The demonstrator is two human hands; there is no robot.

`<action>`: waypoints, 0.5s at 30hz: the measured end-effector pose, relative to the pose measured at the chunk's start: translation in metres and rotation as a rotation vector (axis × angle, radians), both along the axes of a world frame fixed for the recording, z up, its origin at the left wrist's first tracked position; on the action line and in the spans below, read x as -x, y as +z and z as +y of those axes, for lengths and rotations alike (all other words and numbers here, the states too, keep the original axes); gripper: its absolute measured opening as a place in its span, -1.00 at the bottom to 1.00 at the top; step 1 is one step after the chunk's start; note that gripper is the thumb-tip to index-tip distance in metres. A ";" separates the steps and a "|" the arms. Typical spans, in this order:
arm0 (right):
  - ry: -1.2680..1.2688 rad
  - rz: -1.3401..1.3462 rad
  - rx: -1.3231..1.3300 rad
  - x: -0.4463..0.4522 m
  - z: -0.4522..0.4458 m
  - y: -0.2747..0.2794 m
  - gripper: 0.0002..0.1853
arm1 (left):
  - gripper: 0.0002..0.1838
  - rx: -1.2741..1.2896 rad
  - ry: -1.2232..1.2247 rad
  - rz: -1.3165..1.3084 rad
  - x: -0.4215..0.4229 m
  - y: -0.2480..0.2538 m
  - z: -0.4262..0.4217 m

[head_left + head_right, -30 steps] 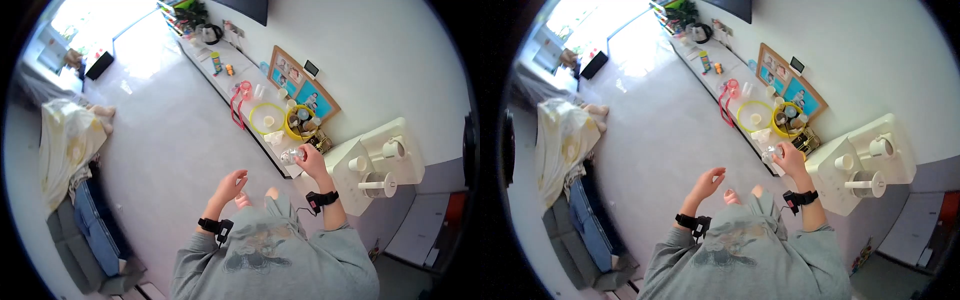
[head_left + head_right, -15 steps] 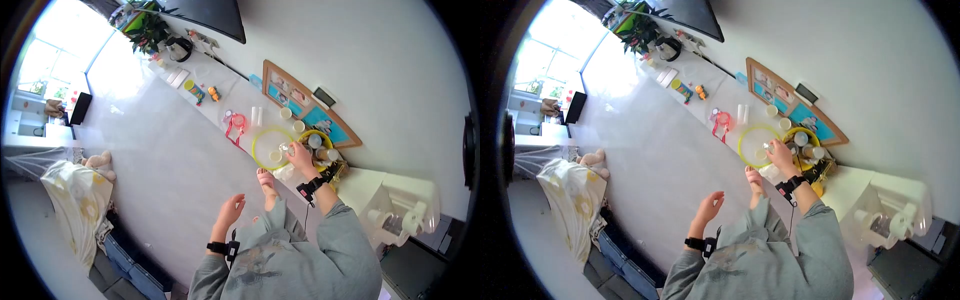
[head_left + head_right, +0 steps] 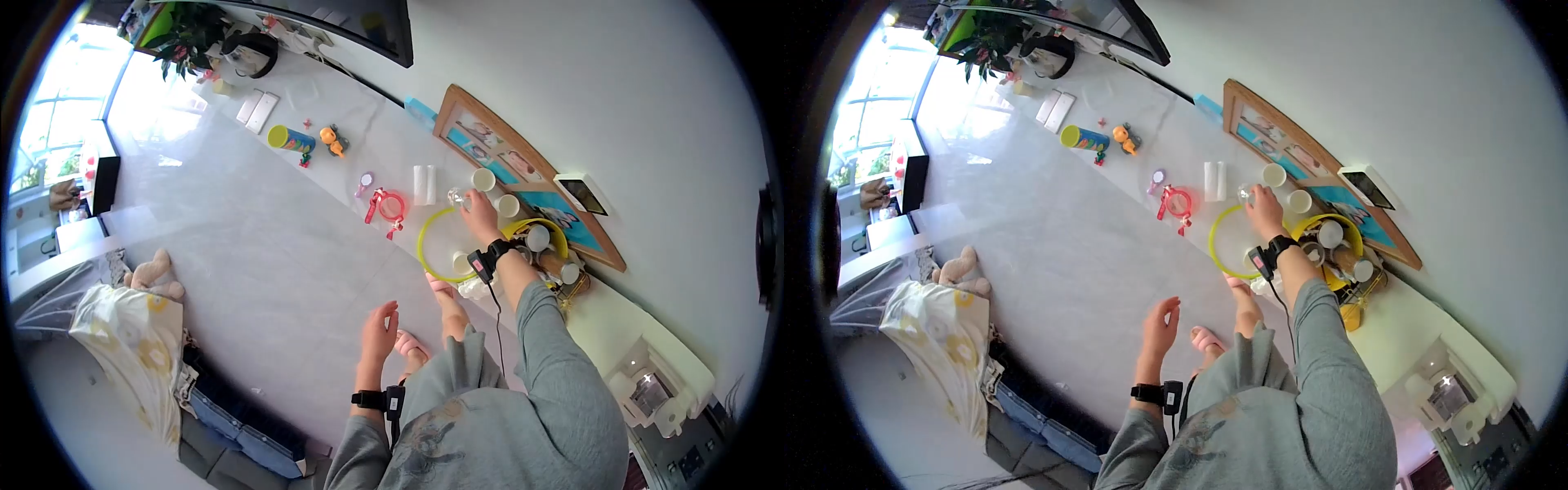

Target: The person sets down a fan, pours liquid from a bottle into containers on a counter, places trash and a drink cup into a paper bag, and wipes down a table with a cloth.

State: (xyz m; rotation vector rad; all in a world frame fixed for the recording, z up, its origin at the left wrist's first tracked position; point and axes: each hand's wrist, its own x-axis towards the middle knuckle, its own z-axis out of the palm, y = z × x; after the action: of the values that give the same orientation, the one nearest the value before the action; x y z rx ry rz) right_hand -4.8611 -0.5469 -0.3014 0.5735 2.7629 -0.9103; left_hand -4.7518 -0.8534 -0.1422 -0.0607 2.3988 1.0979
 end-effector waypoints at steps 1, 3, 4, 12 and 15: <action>-0.013 0.010 0.014 0.002 0.000 -0.004 -0.64 | -0.78 -0.010 0.002 -0.002 0.002 -0.003 0.000; -0.026 0.019 0.031 0.008 -0.001 -0.008 -0.64 | -0.79 -0.010 -0.008 -0.013 0.006 -0.007 -0.002; -0.026 -0.010 0.039 0.010 0.000 -0.008 -0.63 | -0.79 -0.014 -0.017 -0.019 0.007 -0.008 -0.003; -0.079 -0.119 0.083 0.017 -0.002 0.001 -0.53 | -0.79 -0.013 -0.007 0.006 0.015 0.006 -0.018; -0.142 -0.244 0.066 0.010 -0.001 0.018 -0.45 | -0.79 -0.031 -0.005 0.027 0.012 0.009 -0.023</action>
State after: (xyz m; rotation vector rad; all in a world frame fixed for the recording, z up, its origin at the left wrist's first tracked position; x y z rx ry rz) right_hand -4.8711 -0.5483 -0.2838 0.8188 2.4918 -0.8899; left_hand -4.7640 -0.8768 -0.1333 -0.0301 2.4036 1.1404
